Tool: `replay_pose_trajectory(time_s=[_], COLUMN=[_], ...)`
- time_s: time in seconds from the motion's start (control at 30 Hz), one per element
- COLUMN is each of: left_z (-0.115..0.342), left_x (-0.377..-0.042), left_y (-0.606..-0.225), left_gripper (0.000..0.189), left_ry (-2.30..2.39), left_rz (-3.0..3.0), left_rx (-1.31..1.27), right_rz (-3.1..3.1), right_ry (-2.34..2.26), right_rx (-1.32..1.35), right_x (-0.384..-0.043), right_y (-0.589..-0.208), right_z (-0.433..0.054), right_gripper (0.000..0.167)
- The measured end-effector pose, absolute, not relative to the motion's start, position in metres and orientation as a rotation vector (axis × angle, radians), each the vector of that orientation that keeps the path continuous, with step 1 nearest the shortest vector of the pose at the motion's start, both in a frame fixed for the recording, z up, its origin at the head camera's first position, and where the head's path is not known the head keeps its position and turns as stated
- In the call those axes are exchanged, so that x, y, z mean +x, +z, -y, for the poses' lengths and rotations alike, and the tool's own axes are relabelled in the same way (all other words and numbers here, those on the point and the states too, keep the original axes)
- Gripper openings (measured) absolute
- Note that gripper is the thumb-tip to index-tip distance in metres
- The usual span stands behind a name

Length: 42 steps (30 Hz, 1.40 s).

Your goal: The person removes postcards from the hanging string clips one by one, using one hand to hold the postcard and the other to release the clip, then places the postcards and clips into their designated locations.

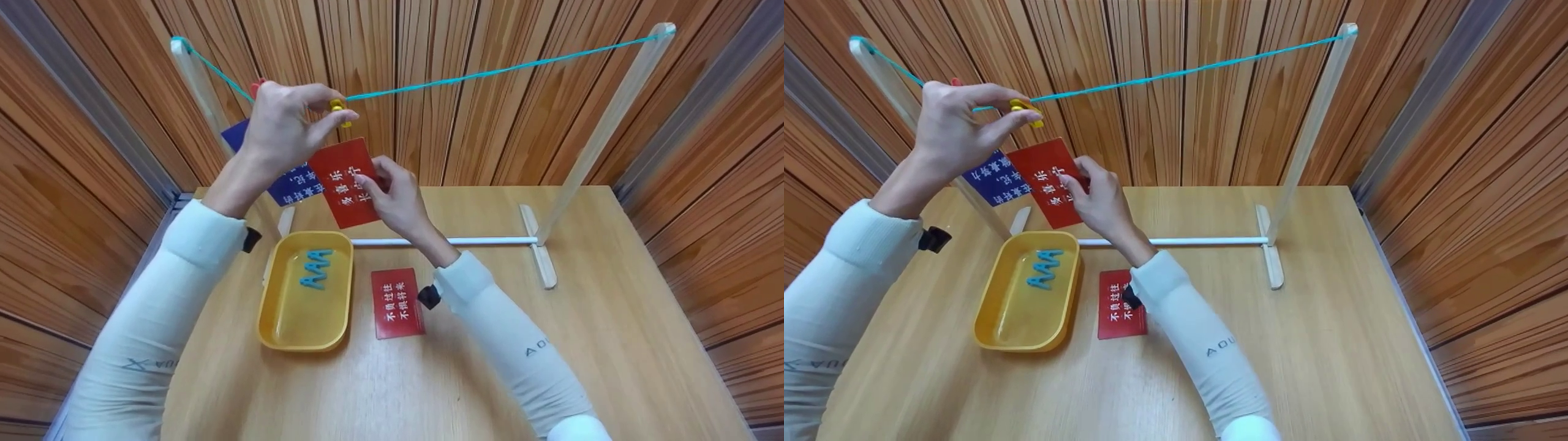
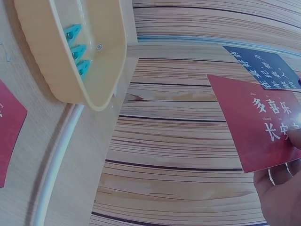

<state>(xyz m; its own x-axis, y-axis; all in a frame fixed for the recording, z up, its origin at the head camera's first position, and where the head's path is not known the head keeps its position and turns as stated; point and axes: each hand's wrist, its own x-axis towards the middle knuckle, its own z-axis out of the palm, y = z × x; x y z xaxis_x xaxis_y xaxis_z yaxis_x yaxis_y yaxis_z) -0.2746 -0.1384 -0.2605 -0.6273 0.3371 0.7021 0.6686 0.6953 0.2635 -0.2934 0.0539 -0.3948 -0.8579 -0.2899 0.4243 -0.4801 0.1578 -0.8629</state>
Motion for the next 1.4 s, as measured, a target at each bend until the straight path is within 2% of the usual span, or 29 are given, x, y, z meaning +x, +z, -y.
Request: replay_pose_trajectory(time_s=[0.73, 1.4], left_z=[0.139, 0.147], left_x=[-0.265, -0.257], left_y=[-0.283, -0.316], left_gripper=[0.038, 0.05], left_ry=[-0.704, -0.804], left_rz=[2.466, 2.715], left_rx=[-0.764, -0.699], right_rz=[2.329, 2.402], right_ry=[1.818, 1.902], right_rx=[0.684, 0.553], right_x=[-0.284, -0.255], right_y=[-0.41, -0.455], right_z=[-0.08, -0.095], right_gripper=[0.027, 0.022])
